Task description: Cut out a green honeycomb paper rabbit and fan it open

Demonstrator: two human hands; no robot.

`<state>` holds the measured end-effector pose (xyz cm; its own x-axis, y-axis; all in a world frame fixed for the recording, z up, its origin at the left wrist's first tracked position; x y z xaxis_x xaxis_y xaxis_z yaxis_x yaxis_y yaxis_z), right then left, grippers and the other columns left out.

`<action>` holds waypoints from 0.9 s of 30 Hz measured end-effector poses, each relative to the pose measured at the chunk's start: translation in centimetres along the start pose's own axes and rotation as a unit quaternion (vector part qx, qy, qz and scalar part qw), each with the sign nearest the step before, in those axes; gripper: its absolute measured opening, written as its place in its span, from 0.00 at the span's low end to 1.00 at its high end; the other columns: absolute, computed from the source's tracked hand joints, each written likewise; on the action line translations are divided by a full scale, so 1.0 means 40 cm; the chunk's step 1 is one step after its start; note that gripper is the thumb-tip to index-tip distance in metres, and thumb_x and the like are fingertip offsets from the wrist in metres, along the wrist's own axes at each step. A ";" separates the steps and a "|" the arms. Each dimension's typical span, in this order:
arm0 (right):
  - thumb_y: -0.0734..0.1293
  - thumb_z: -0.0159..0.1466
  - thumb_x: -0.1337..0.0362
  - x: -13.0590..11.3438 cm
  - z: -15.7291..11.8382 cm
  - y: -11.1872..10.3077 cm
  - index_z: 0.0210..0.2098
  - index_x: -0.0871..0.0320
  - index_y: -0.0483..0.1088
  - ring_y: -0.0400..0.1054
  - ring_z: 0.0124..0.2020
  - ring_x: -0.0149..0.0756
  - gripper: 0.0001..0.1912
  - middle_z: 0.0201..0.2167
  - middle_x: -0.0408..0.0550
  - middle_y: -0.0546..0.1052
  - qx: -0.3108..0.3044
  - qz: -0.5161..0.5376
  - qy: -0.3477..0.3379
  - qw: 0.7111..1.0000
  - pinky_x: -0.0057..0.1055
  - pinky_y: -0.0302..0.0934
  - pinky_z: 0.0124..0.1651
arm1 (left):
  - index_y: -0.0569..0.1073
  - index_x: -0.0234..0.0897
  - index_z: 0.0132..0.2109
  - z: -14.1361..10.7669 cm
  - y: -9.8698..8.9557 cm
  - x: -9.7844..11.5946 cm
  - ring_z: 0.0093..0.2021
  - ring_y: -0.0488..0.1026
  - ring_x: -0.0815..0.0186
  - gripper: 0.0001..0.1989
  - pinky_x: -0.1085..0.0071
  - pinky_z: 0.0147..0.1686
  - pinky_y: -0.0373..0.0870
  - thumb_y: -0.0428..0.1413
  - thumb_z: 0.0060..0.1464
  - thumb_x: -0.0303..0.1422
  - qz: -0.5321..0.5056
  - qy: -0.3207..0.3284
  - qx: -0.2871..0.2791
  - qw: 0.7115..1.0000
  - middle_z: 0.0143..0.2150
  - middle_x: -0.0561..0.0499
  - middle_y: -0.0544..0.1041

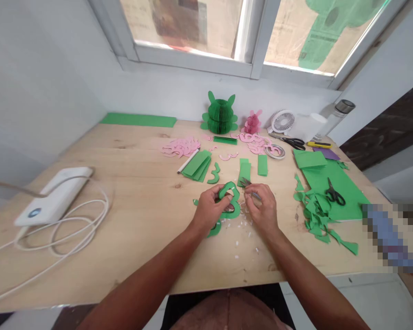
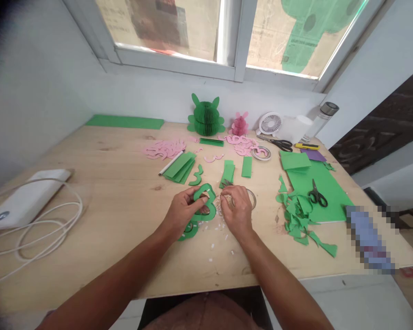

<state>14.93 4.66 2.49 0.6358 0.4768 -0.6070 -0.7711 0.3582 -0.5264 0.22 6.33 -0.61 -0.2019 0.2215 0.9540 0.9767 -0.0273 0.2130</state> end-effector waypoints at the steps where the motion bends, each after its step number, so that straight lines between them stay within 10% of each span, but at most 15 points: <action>1: 0.63 0.60 0.70 -0.008 0.000 -0.002 0.33 0.55 0.67 0.67 0.39 0.40 0.04 0.33 0.48 0.74 0.004 0.000 -0.011 1.000 0.39 0.61 0.44 | 0.73 0.33 0.33 -0.001 0.003 -0.001 0.19 0.69 0.72 0.13 0.76 0.23 0.69 0.62 0.39 0.35 0.004 -0.005 -0.006 1.000 0.24 0.55 0.72; 19: 0.64 0.59 0.68 -0.017 0.001 -0.006 0.29 0.56 0.68 0.68 0.37 0.40 0.03 0.31 0.48 0.75 -0.002 -0.015 -0.006 1.000 0.39 0.61 0.42 | 0.74 0.33 0.31 -0.003 -0.002 0.004 0.19 0.65 0.72 0.11 0.77 0.19 0.61 0.60 0.38 0.35 0.095 0.005 0.011 0.995 0.20 0.56 0.69; 27: 0.65 0.58 0.65 0.017 -0.013 0.026 0.44 0.55 0.67 0.72 0.35 0.40 0.14 0.31 0.46 0.76 -0.038 0.051 0.073 0.995 0.39 0.63 0.45 | 0.73 0.34 0.30 -0.002 0.007 0.000 0.21 0.64 0.72 0.09 0.77 0.21 0.62 0.59 0.39 0.35 0.098 0.010 -0.018 0.995 0.20 0.56 0.68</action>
<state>14.57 4.93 1.23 0.5564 0.3842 -0.7367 -0.8309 0.2489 -0.4977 0.47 6.25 -0.54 -0.0099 0.1894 0.9818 0.9942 -0.1032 0.0300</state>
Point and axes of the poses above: each hand's wrist, its own z-axis towards the middle knuckle, its own y-axis out of the palm, x = y × z, the point moved 6 cm from there along z, towards the middle knuckle
